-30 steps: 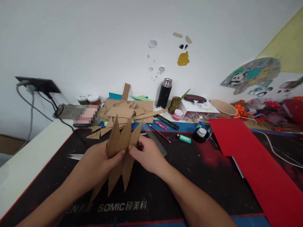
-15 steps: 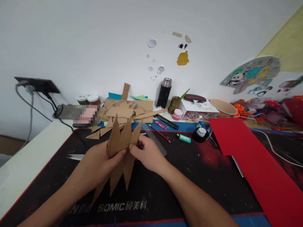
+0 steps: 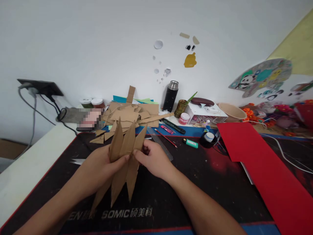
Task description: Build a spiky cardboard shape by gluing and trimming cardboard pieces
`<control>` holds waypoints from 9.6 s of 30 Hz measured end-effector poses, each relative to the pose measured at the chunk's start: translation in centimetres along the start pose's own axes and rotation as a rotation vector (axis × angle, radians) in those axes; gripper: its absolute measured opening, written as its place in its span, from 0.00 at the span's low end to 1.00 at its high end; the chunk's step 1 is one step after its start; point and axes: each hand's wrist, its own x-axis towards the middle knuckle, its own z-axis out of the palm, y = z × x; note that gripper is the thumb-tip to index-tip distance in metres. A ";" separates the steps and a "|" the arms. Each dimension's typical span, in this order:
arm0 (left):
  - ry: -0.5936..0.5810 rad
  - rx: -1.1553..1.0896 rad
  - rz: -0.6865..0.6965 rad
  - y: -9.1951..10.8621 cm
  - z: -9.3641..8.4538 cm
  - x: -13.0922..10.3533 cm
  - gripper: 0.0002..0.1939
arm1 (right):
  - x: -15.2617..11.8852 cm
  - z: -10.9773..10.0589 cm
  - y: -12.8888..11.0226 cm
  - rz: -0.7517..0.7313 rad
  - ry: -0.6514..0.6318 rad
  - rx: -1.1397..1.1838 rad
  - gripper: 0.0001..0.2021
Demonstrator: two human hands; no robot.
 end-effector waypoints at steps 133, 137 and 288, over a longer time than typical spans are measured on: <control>0.045 -0.046 -0.008 -0.1 -0.7 0.3 0.21 | -0.5 0.6 -0.2 -0.001 -0.071 -0.070 0.08; 0.030 -0.055 -0.010 0.1 -0.7 0.2 0.21 | -0.5 0.6 -0.4 -0.002 -0.055 -0.094 0.08; 0.138 -0.668 -0.185 -0.2 1.1 0.8 0.27 | 0.0 -0.3 -0.8 0.018 -0.027 0.228 0.14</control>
